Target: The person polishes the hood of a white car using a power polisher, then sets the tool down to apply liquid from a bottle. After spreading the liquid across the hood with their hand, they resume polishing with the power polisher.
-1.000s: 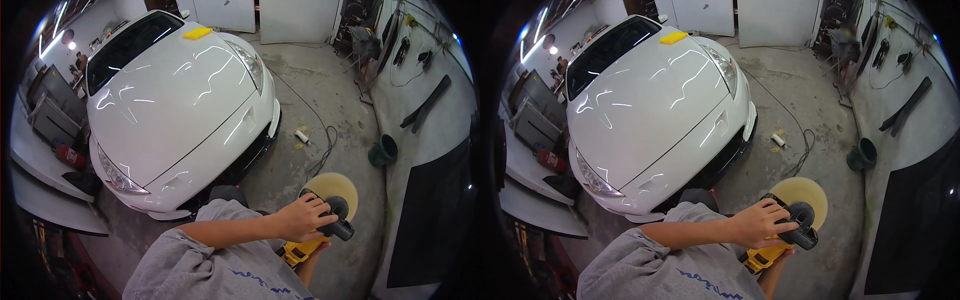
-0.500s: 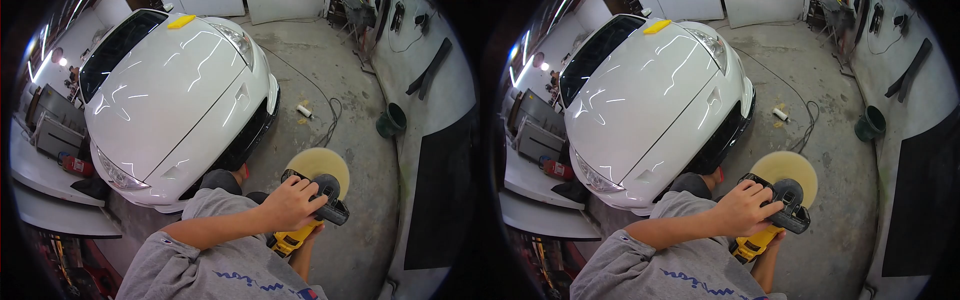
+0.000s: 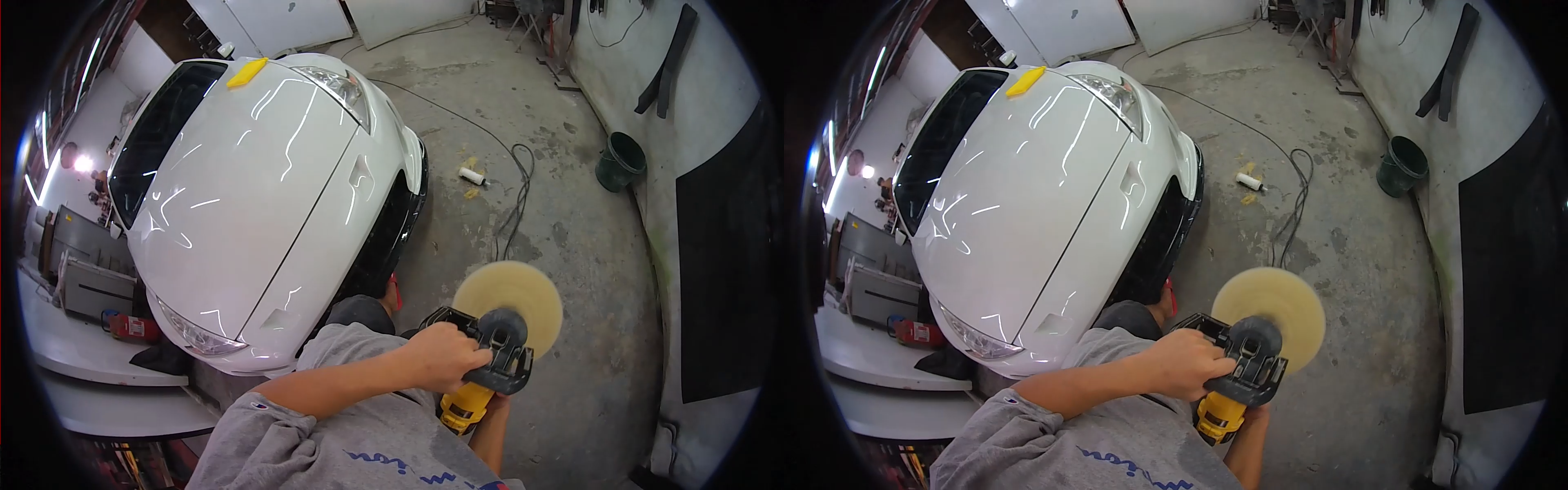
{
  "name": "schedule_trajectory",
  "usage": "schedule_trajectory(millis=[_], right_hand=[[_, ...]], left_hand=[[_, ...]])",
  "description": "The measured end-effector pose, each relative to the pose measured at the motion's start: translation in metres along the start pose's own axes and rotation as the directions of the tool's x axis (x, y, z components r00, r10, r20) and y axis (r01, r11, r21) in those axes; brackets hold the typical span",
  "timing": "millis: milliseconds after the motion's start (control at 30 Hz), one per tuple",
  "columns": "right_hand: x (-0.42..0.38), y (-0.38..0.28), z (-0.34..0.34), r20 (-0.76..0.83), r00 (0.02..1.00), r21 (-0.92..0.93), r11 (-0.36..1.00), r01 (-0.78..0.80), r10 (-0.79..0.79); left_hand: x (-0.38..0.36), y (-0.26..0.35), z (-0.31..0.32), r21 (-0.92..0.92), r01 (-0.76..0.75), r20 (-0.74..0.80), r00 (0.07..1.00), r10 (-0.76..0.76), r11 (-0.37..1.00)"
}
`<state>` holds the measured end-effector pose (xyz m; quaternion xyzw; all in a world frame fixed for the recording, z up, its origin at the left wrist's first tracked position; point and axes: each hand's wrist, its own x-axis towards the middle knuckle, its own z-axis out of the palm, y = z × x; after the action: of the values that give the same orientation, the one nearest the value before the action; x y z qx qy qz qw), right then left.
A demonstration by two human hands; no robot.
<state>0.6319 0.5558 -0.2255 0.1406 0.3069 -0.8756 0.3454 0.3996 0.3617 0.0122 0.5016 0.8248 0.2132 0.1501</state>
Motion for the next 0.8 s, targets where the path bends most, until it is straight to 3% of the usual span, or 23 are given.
schedule_trajectory(millis=[133, 367, 600, 667, 733, 800], right_hand=[[0.007, -0.017, 0.001, -0.019, 1.000, 0.040, 0.999, 0.024, -0.023], [0.045, -0.077, 0.002, -0.024, 1.000, 0.058, 0.998, 0.007, -0.006], [0.121, -0.151, 0.016, -0.087, 0.995, 0.141, 0.990, -0.027, 0.040], [0.143, -0.186, 0.018, -0.155, 0.988, 0.162, 0.987, 0.002, 0.024], [0.177, -0.222, 0.018, -0.214, 0.977, 0.182, 0.983, 0.029, 0.011], [0.216, -0.254, 0.015, -0.260, 0.965, 0.207, 0.977, 0.045, 0.010]], left_hand=[[-0.004, -0.014, 0.000, -0.084, -0.141, 0.015, 0.990, 0.142, 0.987], [0.011, -0.060, -0.011, -0.136, -0.219, -0.085, 0.974, 0.209, 0.966], [0.039, -0.138, -0.029, -0.341, -0.188, -0.118, 0.981, 0.157, 0.921], [0.057, -0.176, -0.033, -0.409, -0.192, -0.106, 0.981, 0.163, 0.892], [0.079, -0.225, -0.035, -0.486, -0.087, -0.081, 0.995, 0.055, 0.870], [0.107, -0.286, -0.034, -0.497, -0.032, 0.015, 0.999, 0.045, 0.867]])
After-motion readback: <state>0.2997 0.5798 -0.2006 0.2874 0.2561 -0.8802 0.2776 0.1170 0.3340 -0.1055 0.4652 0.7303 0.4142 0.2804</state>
